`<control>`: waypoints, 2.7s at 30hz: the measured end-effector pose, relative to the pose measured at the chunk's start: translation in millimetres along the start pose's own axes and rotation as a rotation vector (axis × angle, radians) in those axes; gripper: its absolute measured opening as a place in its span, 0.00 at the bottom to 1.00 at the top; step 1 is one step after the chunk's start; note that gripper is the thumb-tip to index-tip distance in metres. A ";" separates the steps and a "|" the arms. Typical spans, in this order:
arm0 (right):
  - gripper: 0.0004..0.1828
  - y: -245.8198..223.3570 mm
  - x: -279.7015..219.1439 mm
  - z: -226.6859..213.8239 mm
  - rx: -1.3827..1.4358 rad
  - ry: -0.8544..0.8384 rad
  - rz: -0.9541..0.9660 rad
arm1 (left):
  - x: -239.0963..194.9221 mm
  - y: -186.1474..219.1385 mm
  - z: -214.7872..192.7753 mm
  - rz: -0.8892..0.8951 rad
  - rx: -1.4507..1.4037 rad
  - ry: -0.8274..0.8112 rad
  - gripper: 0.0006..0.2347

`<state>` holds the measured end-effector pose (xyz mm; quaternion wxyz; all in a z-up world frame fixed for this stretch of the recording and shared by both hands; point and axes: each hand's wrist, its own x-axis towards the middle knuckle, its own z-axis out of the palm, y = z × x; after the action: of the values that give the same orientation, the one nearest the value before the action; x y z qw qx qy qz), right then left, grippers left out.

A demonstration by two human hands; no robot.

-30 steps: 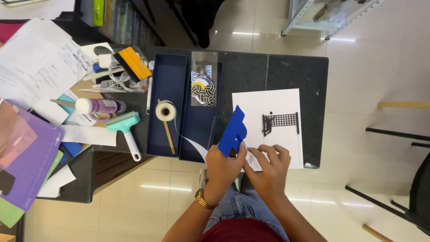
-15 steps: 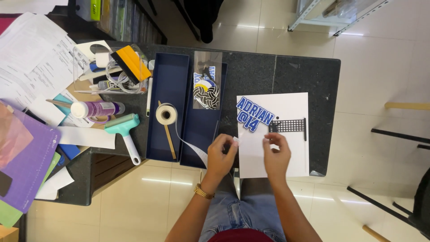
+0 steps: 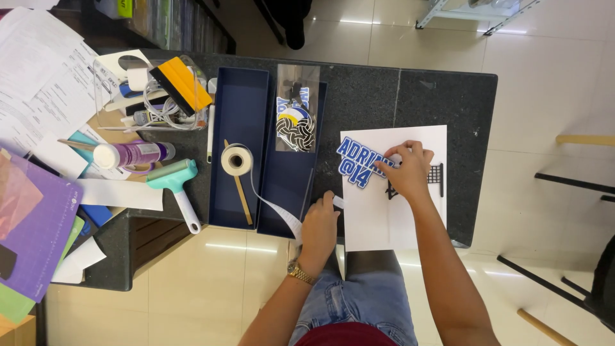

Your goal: Positioning and sticking adhesive cutouts onto a white sheet of paper to create a design

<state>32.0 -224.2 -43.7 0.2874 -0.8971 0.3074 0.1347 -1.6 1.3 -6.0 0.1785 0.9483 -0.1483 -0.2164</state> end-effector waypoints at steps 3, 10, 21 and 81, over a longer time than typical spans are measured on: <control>0.11 17.5 11.0 6.4 0.030 -0.031 -0.037 | 1.5 -9.3 15.7 -0.022 -0.089 0.006 0.16; 0.11 -13.2 9.7 -37.4 0.444 -0.273 0.035 | -9.1 -14.1 23.1 -0.122 -0.281 0.092 0.16; 0.11 -37.5 57.0 -77.1 0.263 -0.472 -0.208 | 21.4 2.8 5.6 0.040 -0.442 0.391 0.07; 0.18 11.7 40.2 -30.0 -0.105 0.055 -0.567 | 93.6 -4.8 39.4 0.423 0.136 0.184 0.35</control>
<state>57.8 -268.7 -41.6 0.2583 -0.9642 0.0445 0.0403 61.9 -38.8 -74.6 0.1685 0.9218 -0.3408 -0.0762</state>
